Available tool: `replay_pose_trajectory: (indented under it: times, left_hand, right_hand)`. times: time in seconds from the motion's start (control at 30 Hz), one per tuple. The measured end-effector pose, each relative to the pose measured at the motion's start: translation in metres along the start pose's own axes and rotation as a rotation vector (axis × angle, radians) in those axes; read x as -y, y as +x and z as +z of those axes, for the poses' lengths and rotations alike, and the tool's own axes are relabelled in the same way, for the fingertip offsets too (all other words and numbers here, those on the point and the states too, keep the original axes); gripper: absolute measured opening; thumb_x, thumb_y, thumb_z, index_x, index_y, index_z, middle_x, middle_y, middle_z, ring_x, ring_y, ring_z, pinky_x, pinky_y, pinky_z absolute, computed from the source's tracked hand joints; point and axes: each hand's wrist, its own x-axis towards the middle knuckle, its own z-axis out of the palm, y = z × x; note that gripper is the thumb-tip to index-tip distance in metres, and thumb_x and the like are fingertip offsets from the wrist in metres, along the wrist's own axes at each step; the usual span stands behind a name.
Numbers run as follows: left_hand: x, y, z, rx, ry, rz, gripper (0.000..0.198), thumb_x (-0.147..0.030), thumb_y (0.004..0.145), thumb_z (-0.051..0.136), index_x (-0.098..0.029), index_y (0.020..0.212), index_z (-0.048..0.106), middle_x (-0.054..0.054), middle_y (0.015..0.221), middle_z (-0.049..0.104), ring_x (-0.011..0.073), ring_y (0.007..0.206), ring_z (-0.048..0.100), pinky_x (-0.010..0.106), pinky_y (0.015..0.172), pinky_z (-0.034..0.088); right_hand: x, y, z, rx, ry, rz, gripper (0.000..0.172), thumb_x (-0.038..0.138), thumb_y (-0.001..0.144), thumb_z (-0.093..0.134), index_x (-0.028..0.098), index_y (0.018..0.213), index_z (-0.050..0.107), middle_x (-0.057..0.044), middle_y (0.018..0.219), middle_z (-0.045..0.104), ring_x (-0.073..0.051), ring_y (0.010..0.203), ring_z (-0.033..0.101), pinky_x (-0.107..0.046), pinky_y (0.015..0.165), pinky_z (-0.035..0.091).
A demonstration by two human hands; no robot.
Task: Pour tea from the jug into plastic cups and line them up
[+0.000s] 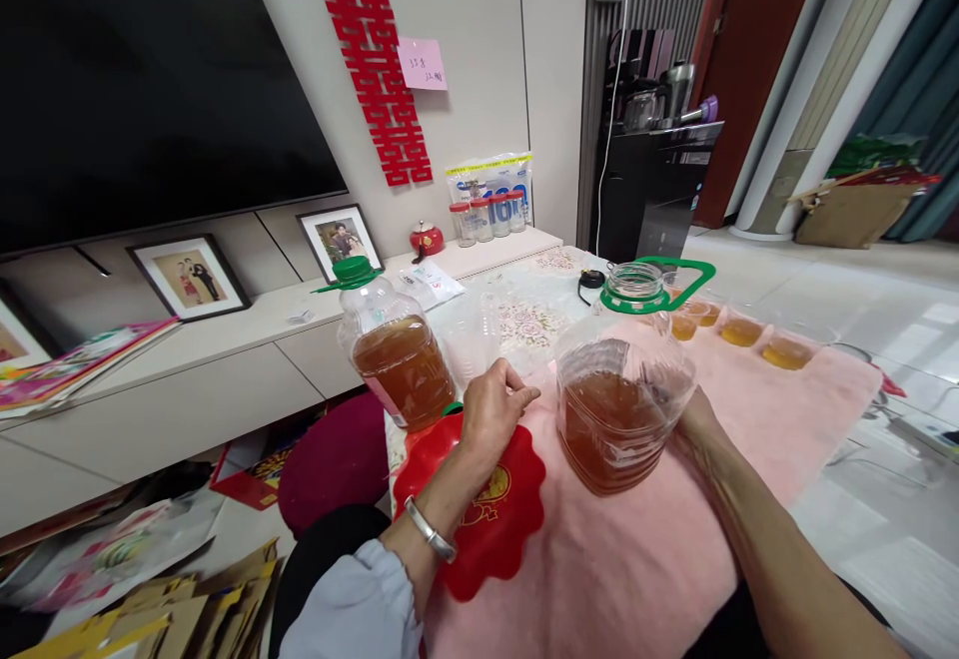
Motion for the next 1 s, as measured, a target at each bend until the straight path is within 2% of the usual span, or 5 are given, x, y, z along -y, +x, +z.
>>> replay_pose_trajectory:
  times: [0.23,0.53,0.73,0.87,1.0]
  left_hand:
    - [-0.006,-0.003,-0.013,-0.048,0.06,0.056,0.021,-0.024,0.089,0.077,-0.016,0.084,0.059,-0.004,0.072,0.061,0.0096,0.07,0.052,0.024,0.068,0.03]
    - [-0.016,-0.005,-0.03,-0.112,0.0,0.117,0.013,-0.02,0.092,0.072,-0.015,0.088,0.062,-0.005,0.08,0.065,0.0074,0.076,0.056,0.023,0.075,0.038]
    - [-0.021,-0.022,-0.057,-0.119,-0.012,0.123,0.011,-0.019,0.09,0.074,-0.015,0.083,0.065,-0.006,0.076,0.065,0.0067,0.072,0.056,0.023,0.072,0.04]
    - [-0.01,-0.046,-0.075,-0.053,0.053,0.079,0.011,-0.019,0.088,0.074,-0.016,0.082,0.066,-0.006,0.076,0.067,0.0077,0.069,0.058,0.024,0.068,0.04]
    - [0.012,-0.069,-0.078,0.009,0.147,0.016,0.014,-0.02,0.087,0.076,-0.018,0.077,0.067,-0.007,0.068,0.065,0.0079,0.067,0.056,0.024,0.068,0.037]
  right_hand:
    - [0.001,-0.002,0.002,-0.019,-0.018,0.012,0.026,0.038,0.099,0.07,0.018,0.115,0.069,-0.003,0.106,0.073,-0.015,0.082,0.071,-0.032,0.07,0.062]
    - [0.0,-0.002,0.004,-0.011,-0.022,-0.029,0.026,0.04,0.099,0.07,0.018,0.113,0.069,-0.002,0.103,0.074,-0.014,0.08,0.07,-0.032,0.069,0.061]
    - [-0.002,0.001,0.001,-0.021,-0.024,-0.037,0.027,0.041,0.099,0.069,0.018,0.114,0.069,-0.003,0.106,0.074,-0.015,0.082,0.071,-0.033,0.07,0.062]
    - [0.0,0.001,-0.001,-0.018,-0.019,-0.036,0.023,0.038,0.099,0.069,0.02,0.113,0.07,-0.003,0.108,0.074,-0.015,0.083,0.07,-0.032,0.071,0.062]
    - [0.002,0.002,-0.002,0.0,-0.008,-0.044,0.021,0.035,0.099,0.07,0.02,0.114,0.07,-0.004,0.112,0.074,-0.016,0.088,0.071,-0.033,0.074,0.062]
